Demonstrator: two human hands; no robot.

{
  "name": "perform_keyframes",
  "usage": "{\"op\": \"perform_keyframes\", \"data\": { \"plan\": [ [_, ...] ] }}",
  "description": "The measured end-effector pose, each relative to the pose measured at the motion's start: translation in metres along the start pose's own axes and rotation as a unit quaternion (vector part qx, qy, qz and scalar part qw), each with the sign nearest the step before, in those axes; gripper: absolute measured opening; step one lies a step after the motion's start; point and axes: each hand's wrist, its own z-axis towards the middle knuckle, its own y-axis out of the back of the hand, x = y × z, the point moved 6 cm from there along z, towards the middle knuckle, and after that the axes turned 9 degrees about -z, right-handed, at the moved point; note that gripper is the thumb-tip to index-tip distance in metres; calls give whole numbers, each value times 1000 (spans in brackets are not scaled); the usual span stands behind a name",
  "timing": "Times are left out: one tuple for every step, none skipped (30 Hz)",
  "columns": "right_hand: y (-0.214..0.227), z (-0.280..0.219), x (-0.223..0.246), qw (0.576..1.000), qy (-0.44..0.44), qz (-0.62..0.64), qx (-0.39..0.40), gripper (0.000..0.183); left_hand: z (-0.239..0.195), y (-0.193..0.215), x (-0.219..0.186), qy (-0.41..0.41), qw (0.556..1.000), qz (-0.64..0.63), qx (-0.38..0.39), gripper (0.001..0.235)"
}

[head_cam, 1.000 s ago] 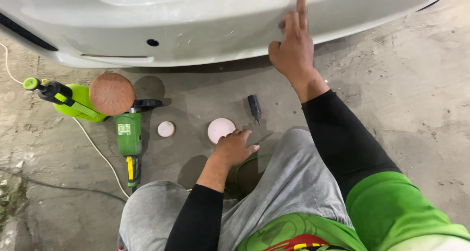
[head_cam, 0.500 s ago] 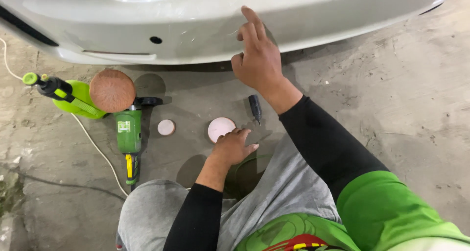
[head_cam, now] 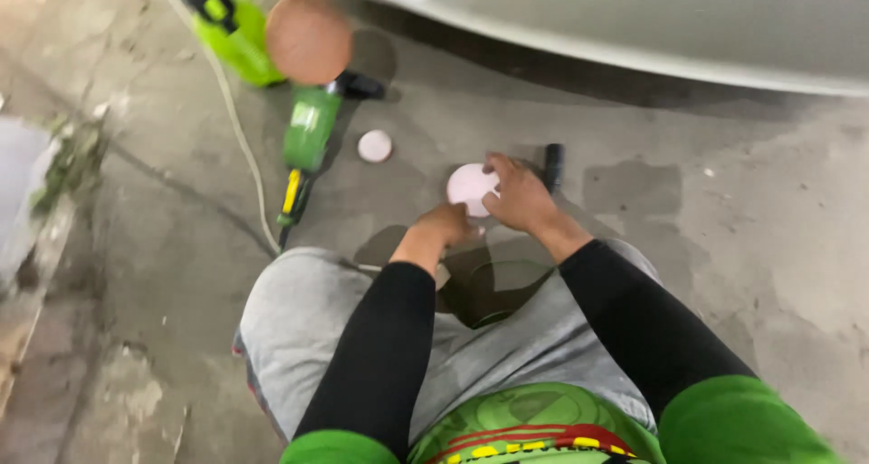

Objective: Polishing and detailing the lower rear bumper of a white car using a power buffer and buffing compound.

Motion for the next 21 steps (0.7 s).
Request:
{"op": "perform_keyframes", "data": {
  "plan": [
    [-19,-2,2,999,6,24,25,48,12,-3,19,9,999,-34,12,69],
    [-35,-2,4,999,17,25,36,48,12,5,30,19,999,-45,7,69],
    [-51,-2,4,998,17,23,56,44,14,18,39,18,998,-55,-22,60],
    [-66,-2,4,997,17,21,76,39,15,30,49,19,996,-65,-50,51],
    [-72,3,8,996,25,22,82,39,17,49,64,25,996,-71,-55,51],
    [-78,10,11,995,31,24,91,36,18,72,78,19,995,-36,-92,53],
    [-85,13,14,994,34,26,100,33,17,91,93,14,992,0,-126,56],
    [-93,20,16,993,40,27,107,33,2,106,103,21,992,-6,-127,56],
    [-100,27,16,991,32,38,122,33,-12,124,112,20,986,-44,-159,56],
    [-107,34,15,989,24,48,137,34,-26,143,121,19,978,-83,-190,56],
    [-116,43,14,988,25,48,143,34,-25,144,134,23,978,-87,-189,56],
    [-125,52,11,987,16,19,159,36,-25,146,152,58,968,-136,-204,57],
    [-135,59,6,984,4,-11,176,38,-25,145,169,92,955,-184,-215,57],
    [-142,61,5,983,3,-11,182,38,-23,140,172,96,954,-188,-211,57],
    [-150,63,1,978,-11,-58,201,41,-21,135,174,108,959,-167,-200,59],
    [-157,65,-4,970,-23,-105,218,44,-19,130,177,120,964,-146,-189,61],
    [-161,68,-2,969,-24,-106,221,44,-18,130,173,121,964,-148,-186,61],
    [-165,69,-2,962,-26,-144,228,51,-16,129,167,112,966,-149,-181,61],
    [-169,67,-4,954,-29,-183,237,58,-14,125,160,104,968,-150,-173,62],
    [-171,65,-5,952,-32,-184,242,58,-11,120,159,105,968,-154,-169,62],
    [-171,64,-10,938,-45,-234,250,68,-6,117,157,100,965,-166,-177,63]
  ]
}}
